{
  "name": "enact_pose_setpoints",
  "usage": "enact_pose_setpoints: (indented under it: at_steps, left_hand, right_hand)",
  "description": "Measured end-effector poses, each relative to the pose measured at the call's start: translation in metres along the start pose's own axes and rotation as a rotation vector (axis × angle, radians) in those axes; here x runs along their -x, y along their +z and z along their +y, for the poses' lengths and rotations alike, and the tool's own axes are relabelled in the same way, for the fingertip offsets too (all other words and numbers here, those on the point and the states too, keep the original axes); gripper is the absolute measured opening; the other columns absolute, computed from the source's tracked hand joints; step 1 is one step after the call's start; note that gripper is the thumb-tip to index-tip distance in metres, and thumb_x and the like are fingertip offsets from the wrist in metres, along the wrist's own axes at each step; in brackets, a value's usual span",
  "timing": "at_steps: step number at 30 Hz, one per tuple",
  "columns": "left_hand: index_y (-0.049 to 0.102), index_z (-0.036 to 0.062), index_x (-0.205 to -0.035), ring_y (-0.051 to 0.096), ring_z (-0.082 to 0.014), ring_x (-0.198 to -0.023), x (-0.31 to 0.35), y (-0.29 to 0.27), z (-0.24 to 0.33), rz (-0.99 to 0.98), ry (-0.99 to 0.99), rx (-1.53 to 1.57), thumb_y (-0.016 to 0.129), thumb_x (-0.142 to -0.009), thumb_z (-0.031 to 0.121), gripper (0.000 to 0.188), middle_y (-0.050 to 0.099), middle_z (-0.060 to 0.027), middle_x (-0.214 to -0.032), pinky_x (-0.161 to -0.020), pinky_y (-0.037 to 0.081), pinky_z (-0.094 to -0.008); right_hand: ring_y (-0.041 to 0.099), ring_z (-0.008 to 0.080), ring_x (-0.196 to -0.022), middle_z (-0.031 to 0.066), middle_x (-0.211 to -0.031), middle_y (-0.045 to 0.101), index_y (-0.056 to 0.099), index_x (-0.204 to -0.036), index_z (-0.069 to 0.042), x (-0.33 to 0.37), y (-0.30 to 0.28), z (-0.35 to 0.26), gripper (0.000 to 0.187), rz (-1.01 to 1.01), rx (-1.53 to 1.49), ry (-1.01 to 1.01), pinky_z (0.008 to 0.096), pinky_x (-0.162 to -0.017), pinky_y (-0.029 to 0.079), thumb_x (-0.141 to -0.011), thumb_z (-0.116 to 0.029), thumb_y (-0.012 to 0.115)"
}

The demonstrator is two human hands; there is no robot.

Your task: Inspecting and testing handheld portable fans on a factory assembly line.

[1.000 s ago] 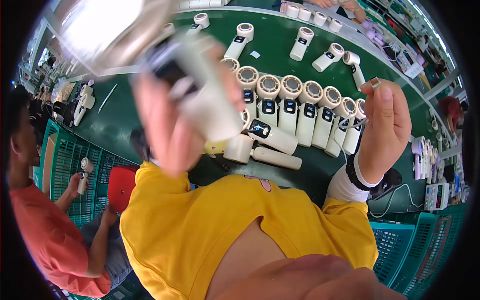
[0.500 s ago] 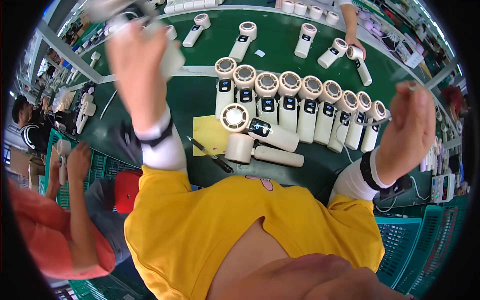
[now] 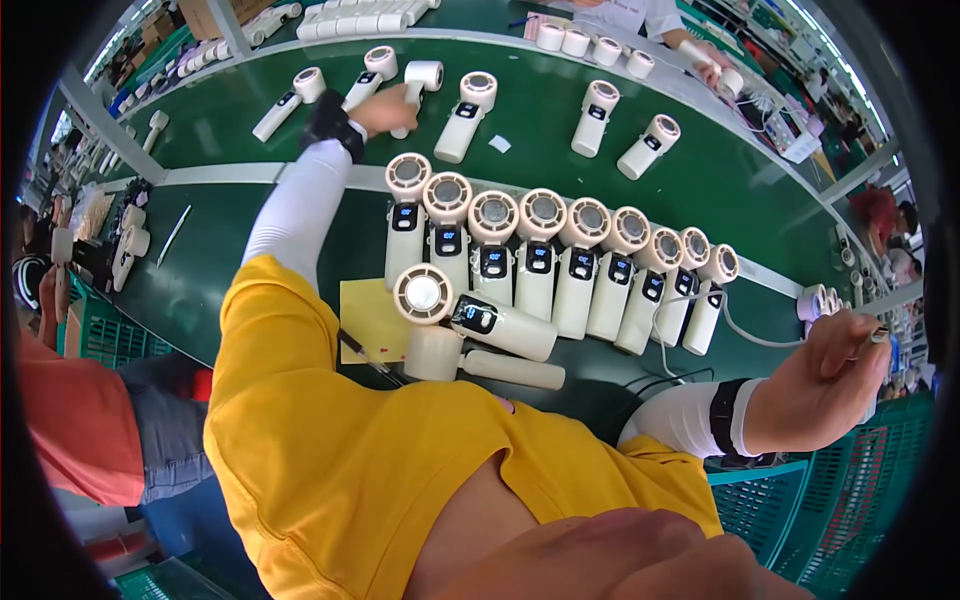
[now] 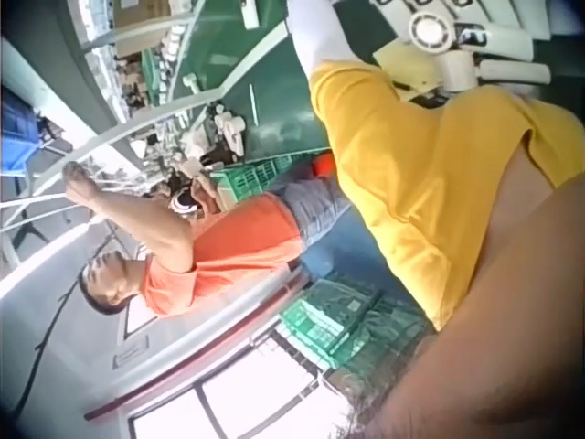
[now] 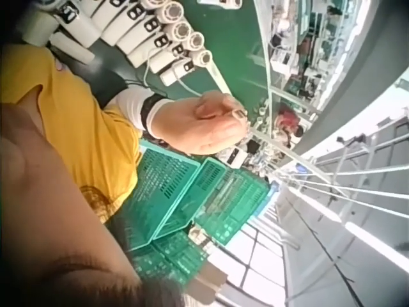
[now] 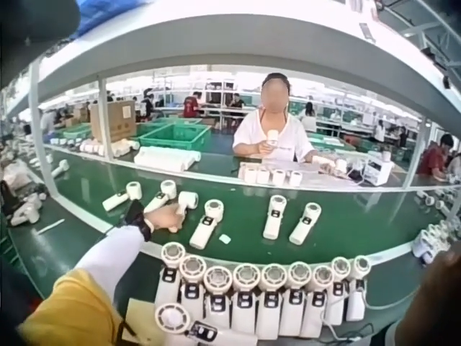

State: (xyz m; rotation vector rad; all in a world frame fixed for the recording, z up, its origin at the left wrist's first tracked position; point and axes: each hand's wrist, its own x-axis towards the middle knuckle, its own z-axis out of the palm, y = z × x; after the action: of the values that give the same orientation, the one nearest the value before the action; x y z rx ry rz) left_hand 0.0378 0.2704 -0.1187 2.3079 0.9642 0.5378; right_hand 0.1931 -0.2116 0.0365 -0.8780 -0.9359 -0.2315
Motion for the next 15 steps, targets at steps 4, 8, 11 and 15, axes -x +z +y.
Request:
enact_pose_setpoints:
  at_steps: [4,8,11,15]
  left_hand:
    - [0.051,0.0007,-0.076,0.055,-0.0285,-0.060,0.036,-0.027,0.035,0.310,0.156,-0.050,0.057,-0.070,0.018,0.019,0.056,-0.0119,-0.063,-0.054,0.042,-0.0370]
    - [0.048,0.0010,-0.068,0.053,-0.0337,-0.062,0.138,-0.009,0.087,0.475,0.095,-0.184,0.057,-0.073,0.024,0.025,0.054,-0.0129,-0.066,-0.056,0.042,-0.0380]
    - [0.047,-0.0014,-0.072,0.053,-0.0356,-0.064,0.199,0.007,0.103,0.275,0.042,-0.293,0.058,-0.073,0.029,0.032,0.054,-0.0149,-0.068,-0.058,0.043,-0.0377]
    - [0.045,-0.0055,-0.079,0.055,-0.0358,-0.069,0.215,0.013,0.105,0.068,-0.044,-0.298,0.058,-0.072,0.036,0.045,0.053,-0.0195,-0.073,-0.061,0.045,-0.0359]
  right_hand:
    - [0.022,0.0062,-0.050,-0.0004,-0.054,0.027,0.053,-0.082,0.004,-0.004,-0.001,0.005,0.028,0.030,-0.036,0.054,0.0222,-0.049,0.017,-0.088,-0.021,0.041]
    - [0.022,0.0057,-0.049,0.0007,-0.054,0.030,0.052,-0.083,0.005,-0.003,-0.005,0.006,0.030,0.035,-0.065,0.074,0.0216,-0.047,0.016,-0.089,-0.022,0.039]
    - [0.022,0.0056,-0.048,0.0014,-0.054,0.033,0.051,-0.083,0.006,-0.002,-0.005,0.003,0.031,0.016,-0.095,0.085,0.0214,-0.046,0.015,-0.089,-0.022,0.038]
    - [0.023,0.0058,-0.048,0.0020,-0.054,0.034,0.052,-0.083,0.006,-0.001,0.002,0.000,0.031,0.000,-0.078,0.077,0.0216,-0.046,0.016,-0.089,-0.021,0.038]
